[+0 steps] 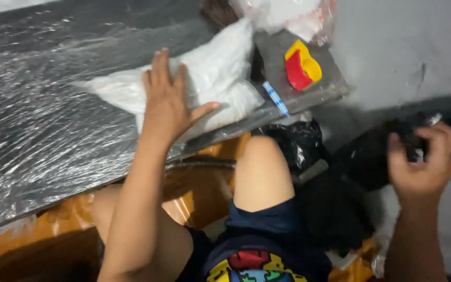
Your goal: A person is placing a white pillow into a black plastic shipping bag, sealing it, and then cleaning the bag with a duster.
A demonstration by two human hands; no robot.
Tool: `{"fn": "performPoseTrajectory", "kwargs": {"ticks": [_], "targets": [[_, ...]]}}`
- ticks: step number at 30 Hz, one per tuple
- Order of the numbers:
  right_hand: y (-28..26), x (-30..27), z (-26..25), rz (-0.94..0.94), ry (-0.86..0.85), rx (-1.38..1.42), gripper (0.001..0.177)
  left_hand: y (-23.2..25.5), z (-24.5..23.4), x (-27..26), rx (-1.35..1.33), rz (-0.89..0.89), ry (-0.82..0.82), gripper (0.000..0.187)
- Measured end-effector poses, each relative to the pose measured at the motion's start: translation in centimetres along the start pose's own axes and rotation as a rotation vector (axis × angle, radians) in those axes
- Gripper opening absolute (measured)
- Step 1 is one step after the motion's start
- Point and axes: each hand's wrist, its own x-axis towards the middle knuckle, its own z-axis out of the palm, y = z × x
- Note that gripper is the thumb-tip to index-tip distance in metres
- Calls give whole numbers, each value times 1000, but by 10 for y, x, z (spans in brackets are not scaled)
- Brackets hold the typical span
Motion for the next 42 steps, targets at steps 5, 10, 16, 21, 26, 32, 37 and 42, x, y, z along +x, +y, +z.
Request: {"fn": "performPoseTrajectory", "kwargs": {"ticks": [5, 10, 16, 21, 26, 32, 37, 42], "targets": [[-90, 98, 100, -386, 44, -42, 17, -5, -12, 1, -262, -122, 156, 84], [-206, 173, 163, -958, -250, 20, 37, -39, -6, -3, -807, -184, 307, 102], [-234, 187, 203, -1269, -5, 199, 21, -37, -54, 1, -1015, -753, 453, 67], [-196, 182, 242, -1041, 104, 68, 65, -38, -78, 9, -1535, -996, 938, 76], [-185, 183, 276, -662, 85, 221, 77, -63, -81, 2, -1573, -1102, 1173, 73], [-190, 183, 273, -463, -491, 167, 106, -131, -63, -21, -1474, -1011, 1446, 50], [-190, 168, 253, -573, -788, -149, 137, -195, -44, -44, -1591, -959, 1755, 44], [-192, 140, 235, -653, -733, -211, 153, -199, -27, -45, -1957, -929, 1600, 53]]}}
